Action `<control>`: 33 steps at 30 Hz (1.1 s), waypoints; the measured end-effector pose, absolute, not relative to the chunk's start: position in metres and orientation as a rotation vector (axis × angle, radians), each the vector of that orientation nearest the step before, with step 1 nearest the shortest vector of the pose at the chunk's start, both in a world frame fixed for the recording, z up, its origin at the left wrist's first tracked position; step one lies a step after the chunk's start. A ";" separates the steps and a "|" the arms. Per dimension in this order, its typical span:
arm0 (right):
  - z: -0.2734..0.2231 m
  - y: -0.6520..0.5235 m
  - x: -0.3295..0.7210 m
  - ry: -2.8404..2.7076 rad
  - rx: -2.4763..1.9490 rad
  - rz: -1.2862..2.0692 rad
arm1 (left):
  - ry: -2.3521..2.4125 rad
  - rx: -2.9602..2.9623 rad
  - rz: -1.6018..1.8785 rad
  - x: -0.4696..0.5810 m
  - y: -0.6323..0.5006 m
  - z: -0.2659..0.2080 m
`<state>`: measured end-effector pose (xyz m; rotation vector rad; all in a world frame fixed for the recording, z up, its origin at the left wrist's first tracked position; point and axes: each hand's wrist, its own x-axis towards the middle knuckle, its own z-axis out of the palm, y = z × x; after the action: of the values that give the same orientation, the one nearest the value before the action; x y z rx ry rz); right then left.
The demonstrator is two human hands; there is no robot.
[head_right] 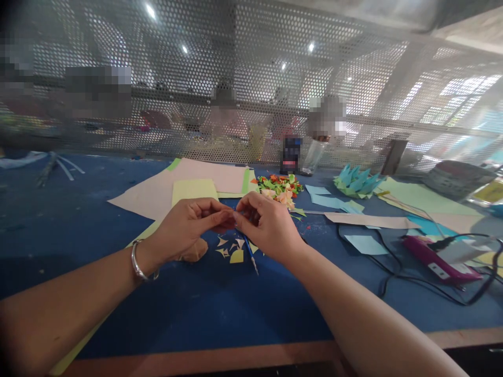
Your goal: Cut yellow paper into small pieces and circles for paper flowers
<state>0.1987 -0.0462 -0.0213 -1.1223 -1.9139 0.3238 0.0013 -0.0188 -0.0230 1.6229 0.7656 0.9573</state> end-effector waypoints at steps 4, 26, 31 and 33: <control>-0.020 -0.047 0.198 -1.951 -1.143 0.311 | 0.723 1.646 0.969 0.001 -0.016 -0.025; -0.020 -0.049 0.193 -2.068 -1.118 0.356 | 1.035 2.280 0.908 0.003 -0.027 -0.018; -0.019 -0.049 0.193 -2.077 -1.102 0.390 | 1.048 2.242 0.912 0.005 -0.029 -0.018; -0.019 -0.050 0.193 -2.076 -1.103 0.394 | 1.052 2.233 0.909 0.005 -0.029 -0.019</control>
<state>0.1934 -0.0495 -0.0195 -1.1029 -2.0762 0.3941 0.0052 -0.0294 -0.0188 2.2333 1.0521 0.9090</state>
